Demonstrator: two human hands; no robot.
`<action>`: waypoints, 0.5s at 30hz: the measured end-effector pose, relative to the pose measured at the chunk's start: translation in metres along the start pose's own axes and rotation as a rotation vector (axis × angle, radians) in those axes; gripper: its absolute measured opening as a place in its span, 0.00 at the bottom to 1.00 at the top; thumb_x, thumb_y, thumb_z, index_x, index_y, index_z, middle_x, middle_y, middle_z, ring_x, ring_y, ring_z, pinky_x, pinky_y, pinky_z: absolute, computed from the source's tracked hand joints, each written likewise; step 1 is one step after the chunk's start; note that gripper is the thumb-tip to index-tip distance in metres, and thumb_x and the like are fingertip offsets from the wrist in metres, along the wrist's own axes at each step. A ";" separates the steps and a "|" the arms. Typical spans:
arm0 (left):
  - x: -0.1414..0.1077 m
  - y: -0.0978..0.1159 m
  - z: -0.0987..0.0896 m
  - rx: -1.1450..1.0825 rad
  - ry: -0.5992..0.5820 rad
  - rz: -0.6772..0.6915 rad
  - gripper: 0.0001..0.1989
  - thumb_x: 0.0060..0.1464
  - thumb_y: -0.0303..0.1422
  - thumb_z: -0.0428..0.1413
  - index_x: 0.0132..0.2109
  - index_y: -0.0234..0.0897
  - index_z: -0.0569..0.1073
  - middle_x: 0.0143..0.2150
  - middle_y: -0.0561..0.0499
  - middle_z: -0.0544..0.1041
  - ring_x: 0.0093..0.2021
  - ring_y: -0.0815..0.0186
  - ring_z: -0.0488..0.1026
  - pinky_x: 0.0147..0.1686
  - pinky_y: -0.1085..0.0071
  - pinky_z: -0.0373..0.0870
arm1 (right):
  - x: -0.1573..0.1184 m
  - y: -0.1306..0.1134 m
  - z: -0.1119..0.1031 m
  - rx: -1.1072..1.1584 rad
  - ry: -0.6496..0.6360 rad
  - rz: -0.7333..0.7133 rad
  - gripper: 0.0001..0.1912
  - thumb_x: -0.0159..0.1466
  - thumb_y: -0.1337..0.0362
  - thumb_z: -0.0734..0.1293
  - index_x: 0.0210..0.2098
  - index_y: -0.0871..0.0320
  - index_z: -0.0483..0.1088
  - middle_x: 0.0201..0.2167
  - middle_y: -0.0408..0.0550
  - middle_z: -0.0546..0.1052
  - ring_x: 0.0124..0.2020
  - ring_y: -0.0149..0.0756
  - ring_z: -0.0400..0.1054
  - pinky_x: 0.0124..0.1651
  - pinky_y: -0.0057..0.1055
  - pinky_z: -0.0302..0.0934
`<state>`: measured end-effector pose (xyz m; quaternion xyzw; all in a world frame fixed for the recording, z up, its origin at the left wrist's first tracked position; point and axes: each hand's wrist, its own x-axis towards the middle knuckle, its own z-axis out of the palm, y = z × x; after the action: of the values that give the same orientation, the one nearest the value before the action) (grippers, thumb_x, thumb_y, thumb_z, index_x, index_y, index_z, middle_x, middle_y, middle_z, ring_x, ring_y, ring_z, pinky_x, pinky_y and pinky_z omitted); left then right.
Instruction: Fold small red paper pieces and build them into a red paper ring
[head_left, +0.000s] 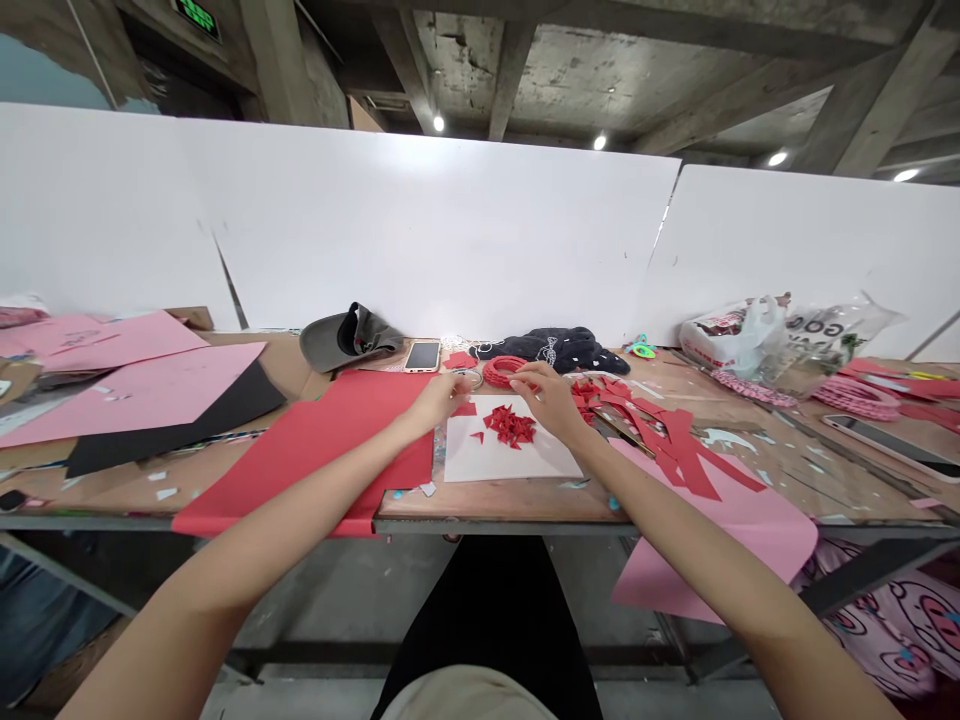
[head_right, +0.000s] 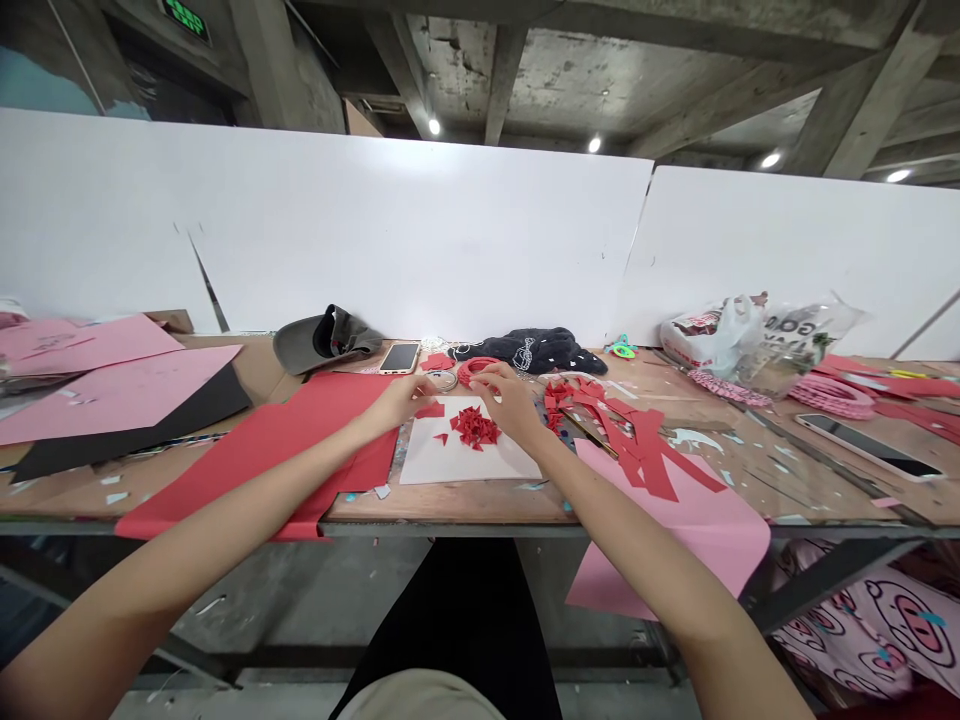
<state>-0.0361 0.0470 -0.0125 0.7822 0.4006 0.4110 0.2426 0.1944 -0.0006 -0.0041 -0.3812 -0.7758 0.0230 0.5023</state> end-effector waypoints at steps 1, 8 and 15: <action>0.001 -0.007 -0.002 0.030 0.006 -0.024 0.07 0.42 0.34 0.63 0.27 0.37 0.73 0.29 0.48 0.76 0.37 0.58 0.74 0.41 0.67 0.68 | 0.000 0.000 0.000 -0.005 0.006 0.003 0.13 0.67 0.56 0.62 0.40 0.55 0.76 0.44 0.53 0.74 0.45 0.42 0.69 0.44 0.38 0.65; 0.009 -0.033 -0.008 0.102 -0.079 -0.248 0.16 0.27 0.36 0.69 0.21 0.38 0.70 0.21 0.52 0.72 0.29 0.60 0.72 0.30 0.72 0.65 | -0.002 -0.002 0.005 -0.032 -0.037 -0.033 0.14 0.69 0.57 0.59 0.41 0.56 0.75 0.44 0.53 0.73 0.46 0.41 0.69 0.43 0.37 0.66; 0.017 -0.029 -0.015 -0.017 -0.118 -0.310 0.18 0.28 0.36 0.69 0.24 0.34 0.69 0.21 0.52 0.72 0.24 0.66 0.69 0.25 0.73 0.63 | -0.003 0.000 0.005 -0.017 -0.047 -0.019 0.12 0.68 0.60 0.60 0.35 0.58 0.73 0.42 0.54 0.74 0.43 0.40 0.70 0.39 0.36 0.68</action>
<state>-0.0554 0.0778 -0.0178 0.7317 0.4980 0.3256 0.3326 0.1909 -0.0004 -0.0086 -0.3774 -0.7911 0.0203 0.4809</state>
